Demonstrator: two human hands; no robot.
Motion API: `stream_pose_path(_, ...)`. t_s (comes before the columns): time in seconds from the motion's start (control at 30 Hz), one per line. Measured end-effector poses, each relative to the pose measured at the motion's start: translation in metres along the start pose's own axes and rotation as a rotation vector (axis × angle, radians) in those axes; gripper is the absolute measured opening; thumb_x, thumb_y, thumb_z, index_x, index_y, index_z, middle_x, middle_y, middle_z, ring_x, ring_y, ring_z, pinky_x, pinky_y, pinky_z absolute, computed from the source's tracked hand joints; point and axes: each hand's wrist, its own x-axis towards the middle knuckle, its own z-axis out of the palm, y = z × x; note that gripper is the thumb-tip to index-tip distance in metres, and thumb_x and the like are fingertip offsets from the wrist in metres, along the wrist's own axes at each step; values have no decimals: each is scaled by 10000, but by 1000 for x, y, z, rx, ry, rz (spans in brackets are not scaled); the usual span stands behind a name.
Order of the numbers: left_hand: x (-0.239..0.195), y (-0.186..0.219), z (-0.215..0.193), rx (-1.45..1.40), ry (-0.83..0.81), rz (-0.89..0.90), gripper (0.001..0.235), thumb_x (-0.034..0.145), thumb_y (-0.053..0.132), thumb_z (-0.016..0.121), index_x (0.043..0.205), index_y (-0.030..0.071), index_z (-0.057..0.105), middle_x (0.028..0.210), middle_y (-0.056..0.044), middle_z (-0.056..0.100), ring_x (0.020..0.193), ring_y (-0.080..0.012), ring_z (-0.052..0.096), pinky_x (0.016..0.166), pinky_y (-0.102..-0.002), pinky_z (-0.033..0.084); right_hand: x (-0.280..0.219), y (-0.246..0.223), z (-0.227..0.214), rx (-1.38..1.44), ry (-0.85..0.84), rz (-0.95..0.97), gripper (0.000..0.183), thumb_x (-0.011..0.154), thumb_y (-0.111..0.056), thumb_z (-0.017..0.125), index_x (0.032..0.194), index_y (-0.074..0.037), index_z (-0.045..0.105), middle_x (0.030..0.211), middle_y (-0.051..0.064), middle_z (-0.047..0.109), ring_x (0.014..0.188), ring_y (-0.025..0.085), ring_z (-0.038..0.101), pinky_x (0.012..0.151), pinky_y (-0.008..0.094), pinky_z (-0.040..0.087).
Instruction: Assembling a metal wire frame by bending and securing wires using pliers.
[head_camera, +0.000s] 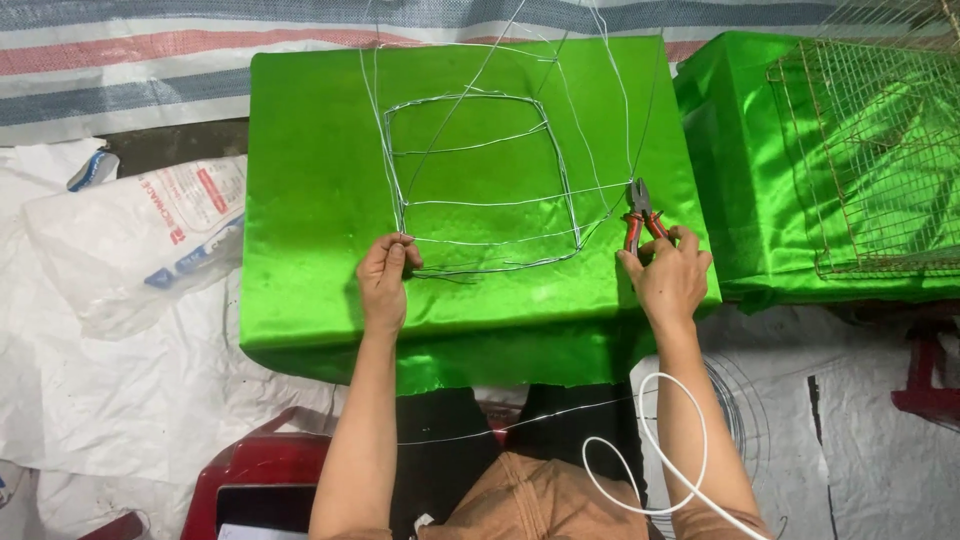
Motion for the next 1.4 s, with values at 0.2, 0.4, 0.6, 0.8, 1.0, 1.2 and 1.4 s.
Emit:
stream_pose_path(0.2,1,4,0,-35,-11,13,195,1067,143,533,1153,68,691,735,-115,680,728,-147,633,725,-272,492,21,71,30,142,62,46,274,873,-218,767,1014,17,767,1329,176,609,1049,514,643,862,661,542)
stream_pose_path(0.4,1,2,-3,-135,-35,-36,193,1058,119,538,1107,47,710,769,-144,687,755,-174,638,748,-305,518,-80,64,-4,1271,39,220,167,1055,-168,646,1080,-3,638,1012,136,680,854,257,706,775,364,589)
stream_pose_path(0.6,-1,-14,-9,-207,-47,-88,220,1055,159,530,1115,49,712,724,-106,641,702,-134,578,694,-263,470,-155,-52,2,1737,-862,35,183,671,-29,755,799,79,680,1283,407,637,923,571,748,776,660,598)
stream_pose_path(0.8,2,-16,-11,-182,-22,-100,221,1051,199,574,1155,91,737,624,-58,569,609,-86,462,621,-235,386,-138,-148,32,2018,-1454,101,434,685,72,551,1080,-5,714,1380,360,577,1075,531,674,851,764,525)
stream_pose_path(1.0,0,-21,-11,-177,-42,-130,198,1020,138,586,1132,95,743,574,-49,559,543,-55,385,564,-205,353,-122,-174,38,1999,-1512,92,374,676,88,528,1024,11,640,1269,358,639,1040,534,678,769,792,531)
stream_pose_path(1.2,-4,-18,-8,-129,-1,-137,170,994,130,611,1088,110,752,673,-4,601,653,-54,440,655,-216,410,-119,-192,36,1927,-1462,179,164,724,53,561,873,-15,559,1035,351,621,863,449,674,678,651,610)
stream_pose_path(1.4,-9,-37,-14,-114,-36,-115,182,1022,138,608,1117,119,763,941,-67,740,903,-138,600,895,-360,491,-119,-199,20,1794,-1417,338,104,779,66,558,846,-11,540,783,265,632,762,454,717,622,608,624)
